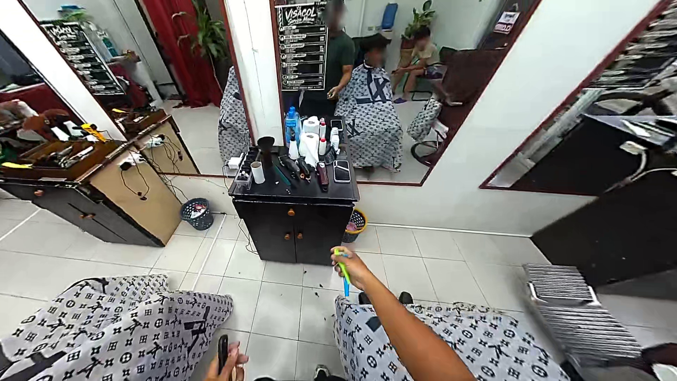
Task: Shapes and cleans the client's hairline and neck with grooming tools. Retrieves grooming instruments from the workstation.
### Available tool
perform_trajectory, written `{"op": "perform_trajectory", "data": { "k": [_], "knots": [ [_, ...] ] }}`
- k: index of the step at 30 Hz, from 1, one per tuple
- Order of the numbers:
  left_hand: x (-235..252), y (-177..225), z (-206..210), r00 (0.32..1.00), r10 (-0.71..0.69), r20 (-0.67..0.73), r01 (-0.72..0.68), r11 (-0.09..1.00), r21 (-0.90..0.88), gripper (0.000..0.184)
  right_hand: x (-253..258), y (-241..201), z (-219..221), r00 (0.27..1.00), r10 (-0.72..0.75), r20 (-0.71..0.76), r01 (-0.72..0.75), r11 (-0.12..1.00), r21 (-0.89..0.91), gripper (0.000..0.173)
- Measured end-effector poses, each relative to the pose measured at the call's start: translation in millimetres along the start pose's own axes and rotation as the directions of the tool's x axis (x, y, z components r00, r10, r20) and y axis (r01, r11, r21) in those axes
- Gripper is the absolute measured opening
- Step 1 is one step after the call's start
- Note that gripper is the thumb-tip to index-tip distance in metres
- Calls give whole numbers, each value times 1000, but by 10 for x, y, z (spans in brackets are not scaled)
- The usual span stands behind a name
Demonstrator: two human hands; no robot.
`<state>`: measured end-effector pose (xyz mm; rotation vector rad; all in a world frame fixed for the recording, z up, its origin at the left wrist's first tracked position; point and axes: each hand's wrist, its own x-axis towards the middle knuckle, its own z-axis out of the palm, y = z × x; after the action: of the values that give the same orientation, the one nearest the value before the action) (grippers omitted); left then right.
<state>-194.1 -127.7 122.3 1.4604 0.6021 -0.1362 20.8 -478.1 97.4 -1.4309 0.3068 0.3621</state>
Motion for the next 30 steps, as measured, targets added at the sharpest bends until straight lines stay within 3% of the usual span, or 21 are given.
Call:
{"op": "perform_trajectory", "data": {
  "k": [3,6,9,11,14,17,19,23,27,30],
  "knots": [
    [746,155,296,995,-101,7,101,995,-22,28,395,68,46,989,106,99,-74,956,-283,32],
    [1499,290,518,991,-134,26,132,990,57,40,920,38,52,989,149,-15,-146,937,-317,35],
    [2287,592,811,993,-11,117,5,999,46,54,1540,-630,90,993,-14,-119,-35,914,-405,42],
    [2799,877,997,969,90,230,-110,991,74,48,1981,-1181,147,977,-134,-167,30,858,-513,45],
    [3537,1496,1299,866,168,470,-300,928,222,34,2657,-2002,269,935,-269,-232,55,756,-652,47],
    [4024,2023,1522,765,164,623,-449,829,333,30,3061,-2313,476,879,-406,-251,45,593,-804,55],
    [4315,2294,1648,740,178,649,-520,763,383,32,3200,-2318,747,867,-484,-116,113,419,-901,43],
    [4636,2598,1864,757,38,652,-568,531,629,45,3376,-1734,1300,886,-388,256,335,151,-930,35],
    [4702,2745,2123,785,-49,618,-595,220,773,53,3365,-1232,1354,890,-394,228,280,79,-957,42],
    [4737,2863,2379,799,-42,600,-597,78,799,51,3068,-895,1179,804,-549,227,260,-19,-965,45]
  ]
}}
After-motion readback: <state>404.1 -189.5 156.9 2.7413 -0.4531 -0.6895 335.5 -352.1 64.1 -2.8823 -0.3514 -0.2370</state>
